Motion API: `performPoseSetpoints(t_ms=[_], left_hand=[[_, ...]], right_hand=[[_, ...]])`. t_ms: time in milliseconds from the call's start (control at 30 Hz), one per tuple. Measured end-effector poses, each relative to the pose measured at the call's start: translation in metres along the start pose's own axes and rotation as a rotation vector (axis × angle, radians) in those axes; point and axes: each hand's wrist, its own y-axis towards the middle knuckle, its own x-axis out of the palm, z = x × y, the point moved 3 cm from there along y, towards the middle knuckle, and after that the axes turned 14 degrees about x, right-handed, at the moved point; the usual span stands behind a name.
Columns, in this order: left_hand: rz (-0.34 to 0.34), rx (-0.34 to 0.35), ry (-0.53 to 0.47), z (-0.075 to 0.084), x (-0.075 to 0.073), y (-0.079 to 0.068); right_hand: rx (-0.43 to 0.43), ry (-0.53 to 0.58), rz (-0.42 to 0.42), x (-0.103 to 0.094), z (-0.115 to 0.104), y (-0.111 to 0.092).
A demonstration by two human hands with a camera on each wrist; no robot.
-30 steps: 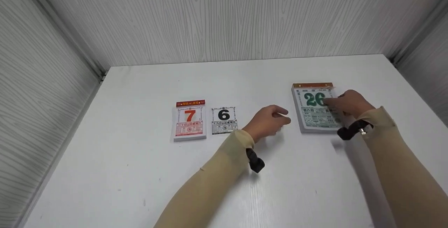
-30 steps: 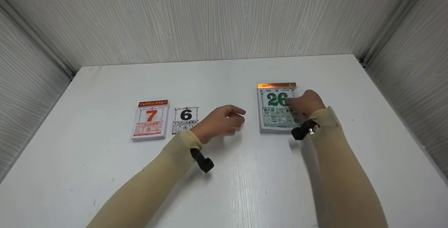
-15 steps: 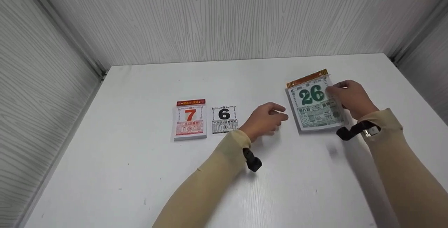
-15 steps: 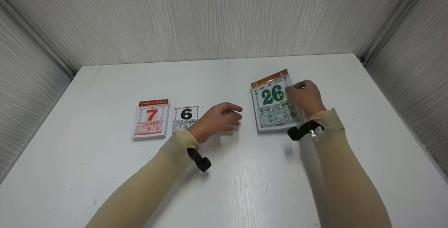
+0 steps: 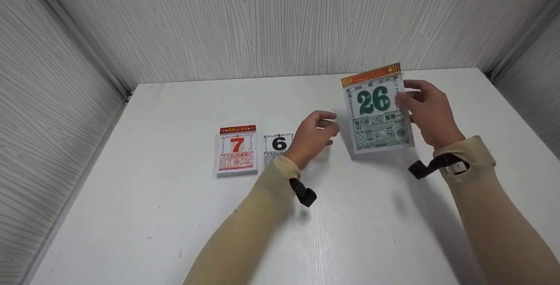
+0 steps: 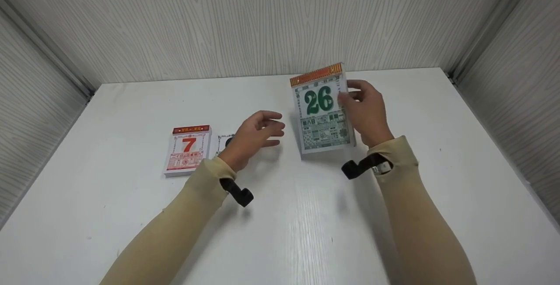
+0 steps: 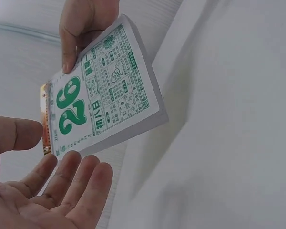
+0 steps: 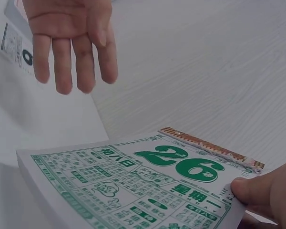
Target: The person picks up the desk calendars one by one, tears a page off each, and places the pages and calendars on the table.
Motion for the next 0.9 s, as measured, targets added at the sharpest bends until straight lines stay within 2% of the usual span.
performPoseSetpoints(t_ms=[233,400,500,767,900], left_hand=[[0.136,0.074,-0.019,0.009,-0.034,0.000],[0.173,0.148,0.057,0.014,-0.052,-0.004],[0.175,0.182,0.072,0.015,-0.058,-0.007],[0.116,0.178,-0.057,0.010,-0.074,-0.015],[0.095,0.206,-0.104,0.011,-0.083,-0.018]], right_hand=[[-0.110,0.140,-0.032,0.035,-0.017,-0.012],[-0.187,0.204,-0.089,0.058,-0.025,-0.020],[-0.224,0.243,-0.132,0.070,-0.030,-0.024],[-0.284,0.312,-0.229,0.096,-0.036,-0.033],[-0.288,0.358,-0.272,0.104,-0.035,-0.032]])
